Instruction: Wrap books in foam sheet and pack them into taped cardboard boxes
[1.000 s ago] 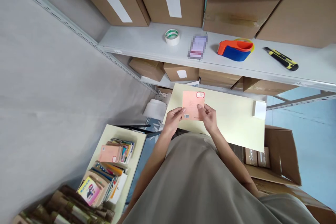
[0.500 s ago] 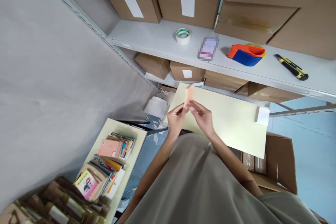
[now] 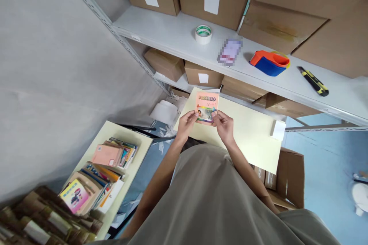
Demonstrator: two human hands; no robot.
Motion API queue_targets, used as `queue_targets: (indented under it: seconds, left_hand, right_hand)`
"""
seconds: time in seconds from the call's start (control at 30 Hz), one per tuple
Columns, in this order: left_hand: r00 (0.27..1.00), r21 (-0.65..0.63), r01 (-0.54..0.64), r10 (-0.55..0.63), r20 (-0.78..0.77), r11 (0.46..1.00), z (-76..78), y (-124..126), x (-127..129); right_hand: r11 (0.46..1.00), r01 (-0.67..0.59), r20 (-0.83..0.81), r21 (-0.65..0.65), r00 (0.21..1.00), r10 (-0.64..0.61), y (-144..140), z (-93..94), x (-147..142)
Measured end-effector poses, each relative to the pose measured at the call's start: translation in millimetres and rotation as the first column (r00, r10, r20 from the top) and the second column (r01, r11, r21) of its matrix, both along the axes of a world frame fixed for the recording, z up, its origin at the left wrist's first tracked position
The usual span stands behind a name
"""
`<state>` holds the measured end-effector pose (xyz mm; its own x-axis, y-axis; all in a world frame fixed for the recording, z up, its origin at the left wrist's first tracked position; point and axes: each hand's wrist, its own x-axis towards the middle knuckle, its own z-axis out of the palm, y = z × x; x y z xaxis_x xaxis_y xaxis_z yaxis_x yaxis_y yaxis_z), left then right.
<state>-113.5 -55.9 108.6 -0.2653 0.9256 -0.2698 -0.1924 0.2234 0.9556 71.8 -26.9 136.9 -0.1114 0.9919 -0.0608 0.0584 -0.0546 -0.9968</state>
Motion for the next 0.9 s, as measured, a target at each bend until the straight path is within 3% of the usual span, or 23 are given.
queue_targets:
  seconds: [0.1,0.27,0.43,0.53,0.6,0.7,0.77,0.9]
  left_hand:
    - [0.995,-0.044,-0.039,0.043,0.091,0.998,-6.1,-3,5]
    - [0.987,-0.047,-0.114,0.118,0.110,0.992,-5.1,-9,10]
    - [0.979,0.003,-0.202,0.202,0.013,0.979,-0.1,-11,14]
    - [0.961,0.080,-0.257,0.263,-0.083,0.963,7.7,-14,28]
    - [0.965,0.146,-0.225,0.241,-0.103,0.963,14.6,-19,39]
    - [0.983,0.215,-0.098,0.128,-0.132,0.972,22.0,-27,49]
    - [0.982,0.224,-0.056,0.094,-0.166,0.973,22.5,-29,45]
    - [0.979,0.163,-0.158,0.176,-0.098,0.974,15.7,-23,17]
  right_hand:
    - [1.000,0.004,0.012,0.003,1.000,-0.004,2,-4.3,2]
    - [0.999,-0.018,0.000,-0.034,1.000,0.018,7,-9.6,5]
    - [0.991,0.121,0.019,0.057,0.992,-0.122,-2,-0.7,-1]
    - [0.995,0.052,0.038,0.087,0.998,-0.055,-12,4.3,-12]
    - [0.998,-0.021,0.028,0.062,0.999,0.019,-17,4.5,-19]
    - [0.998,-0.018,0.049,0.058,0.999,0.015,-15,2.0,-21]
    - [0.998,0.004,0.041,0.058,0.999,-0.006,-8,0.9,-16]
    - [0.999,-0.033,-0.135,-0.043,0.990,0.027,2,2.1,-2]
